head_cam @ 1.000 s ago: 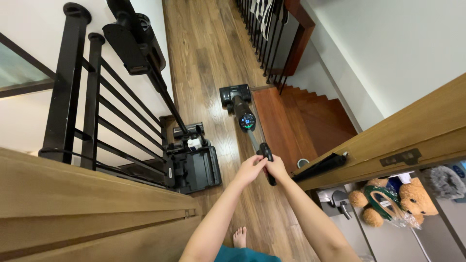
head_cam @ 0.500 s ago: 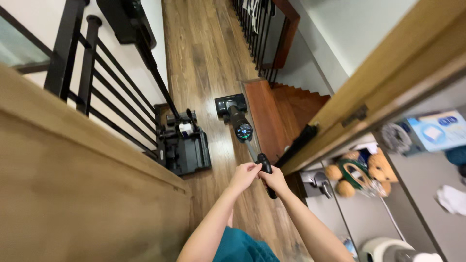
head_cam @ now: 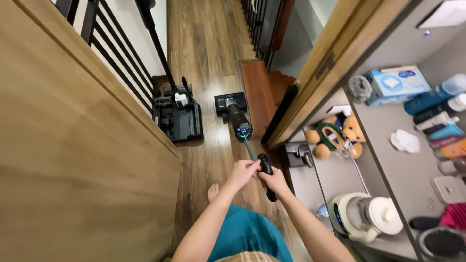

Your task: The person uses a cordless stick vacuum to clean a wooden floor in a narrow hallway. They move the vacuum back and forth along the floor, navigating around a stationary upright vacuum cleaner and a staircase railing.

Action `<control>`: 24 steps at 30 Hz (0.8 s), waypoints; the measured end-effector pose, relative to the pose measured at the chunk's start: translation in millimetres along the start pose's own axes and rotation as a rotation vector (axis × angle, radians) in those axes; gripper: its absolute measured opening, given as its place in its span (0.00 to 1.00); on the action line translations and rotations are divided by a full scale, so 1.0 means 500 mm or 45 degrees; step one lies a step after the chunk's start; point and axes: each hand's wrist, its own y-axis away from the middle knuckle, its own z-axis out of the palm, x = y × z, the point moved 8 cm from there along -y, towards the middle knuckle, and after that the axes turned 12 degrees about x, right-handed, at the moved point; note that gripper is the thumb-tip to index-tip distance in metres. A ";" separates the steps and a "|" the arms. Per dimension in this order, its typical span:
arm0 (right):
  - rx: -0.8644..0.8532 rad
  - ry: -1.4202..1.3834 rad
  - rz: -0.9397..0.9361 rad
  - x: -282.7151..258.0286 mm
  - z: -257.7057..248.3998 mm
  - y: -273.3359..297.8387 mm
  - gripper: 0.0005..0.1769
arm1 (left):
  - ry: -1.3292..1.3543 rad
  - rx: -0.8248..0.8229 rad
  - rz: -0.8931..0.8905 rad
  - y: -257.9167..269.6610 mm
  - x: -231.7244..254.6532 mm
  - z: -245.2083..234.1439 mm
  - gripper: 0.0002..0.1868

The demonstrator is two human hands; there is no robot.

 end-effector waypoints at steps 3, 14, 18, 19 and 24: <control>-0.033 -0.011 -0.019 0.018 -0.018 0.049 0.05 | -0.033 -0.003 0.007 0.055 0.009 0.010 0.22; 0.018 0.027 -0.031 0.104 -0.028 0.144 0.07 | -0.060 -0.086 0.082 0.214 -0.003 -0.002 0.19; 0.063 0.054 0.011 0.136 -0.033 0.202 0.07 | 0.002 -0.142 0.101 0.261 -0.016 -0.005 0.18; 0.071 0.065 0.011 0.135 -0.032 0.215 0.06 | 0.033 -0.150 0.097 0.278 -0.020 -0.009 0.17; 0.062 0.120 -0.032 0.154 -0.032 0.311 0.08 | 0.060 -0.229 0.135 0.363 -0.030 -0.022 0.17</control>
